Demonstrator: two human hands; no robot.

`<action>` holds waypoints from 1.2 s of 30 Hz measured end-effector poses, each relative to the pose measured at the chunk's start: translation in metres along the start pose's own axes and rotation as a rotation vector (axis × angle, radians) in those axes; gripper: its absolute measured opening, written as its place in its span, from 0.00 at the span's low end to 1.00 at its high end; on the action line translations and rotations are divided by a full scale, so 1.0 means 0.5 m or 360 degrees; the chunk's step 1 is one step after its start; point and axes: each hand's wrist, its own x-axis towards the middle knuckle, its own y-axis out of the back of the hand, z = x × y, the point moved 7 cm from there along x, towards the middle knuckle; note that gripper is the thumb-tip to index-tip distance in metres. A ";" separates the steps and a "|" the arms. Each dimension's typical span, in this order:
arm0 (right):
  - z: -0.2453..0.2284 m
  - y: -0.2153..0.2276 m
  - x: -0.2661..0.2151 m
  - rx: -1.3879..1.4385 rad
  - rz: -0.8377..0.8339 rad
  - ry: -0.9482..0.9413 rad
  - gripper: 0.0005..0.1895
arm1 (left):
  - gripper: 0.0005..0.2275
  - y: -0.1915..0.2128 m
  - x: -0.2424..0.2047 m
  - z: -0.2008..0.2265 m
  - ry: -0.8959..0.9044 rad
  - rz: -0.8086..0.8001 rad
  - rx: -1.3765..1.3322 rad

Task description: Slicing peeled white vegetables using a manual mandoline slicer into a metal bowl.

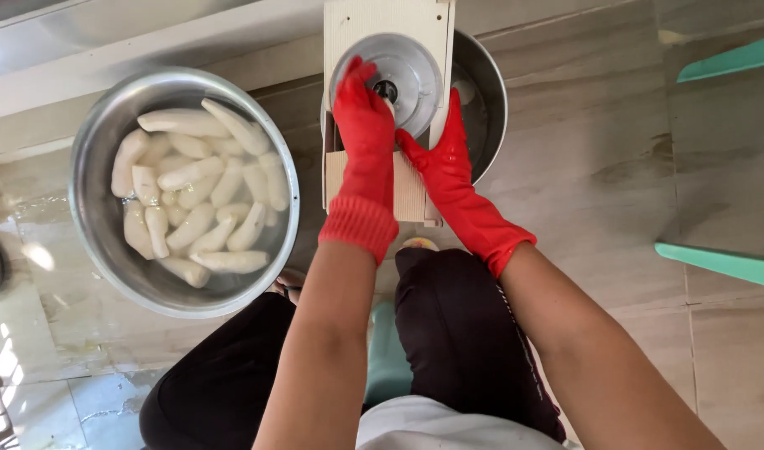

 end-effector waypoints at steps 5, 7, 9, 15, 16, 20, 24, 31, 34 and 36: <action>-0.002 0.000 0.010 -0.0057 0.0001 -0.0073 0.56 | 0.21 0.084 -0.167 0.048 -0.0332 -0.0114 0.0035; 0.000 -0.002 0.009 -0.0021 0.0002 -0.0025 0.55 | 0.19 0.100 -0.191 0.057 -0.0410 -0.0097 -0.0014; 0.013 -0.007 0.010 0.0010 0.0011 0.0028 0.54 | 0.17 0.094 -0.176 0.065 -0.0494 -0.0081 -0.0072; -0.010 -0.003 0.008 0.0139 0.0022 0.0132 0.53 | 0.19 0.007 -0.012 0.045 -0.0172 -0.0021 0.0079; -0.014 -0.003 0.009 0.0084 0.0021 0.0074 0.54 | 0.18 -0.001 0.005 0.033 -0.0093 -0.0033 0.0017; -0.003 0.002 0.010 0.0090 -0.0009 0.0046 0.55 | 0.19 0.012 -0.013 0.045 -0.0034 -0.0157 0.0164; -0.003 -0.002 0.010 0.0087 0.0016 0.0116 0.53 | 0.16 0.084 -0.155 0.050 -0.0248 -0.0124 0.0047; -0.002 0.001 0.012 0.0035 0.0052 0.0125 0.54 | 0.20 0.034 -0.074 0.069 -0.0360 -0.0006 0.0043; -0.001 0.001 0.012 0.0043 0.0024 0.0054 0.55 | 0.18 0.003 -0.039 0.028 -0.0207 0.0023 -0.0003; 0.000 -0.001 0.007 0.0029 0.0013 0.0017 0.55 | 0.17 -0.003 -0.037 0.001 -0.0211 0.0026 -0.0062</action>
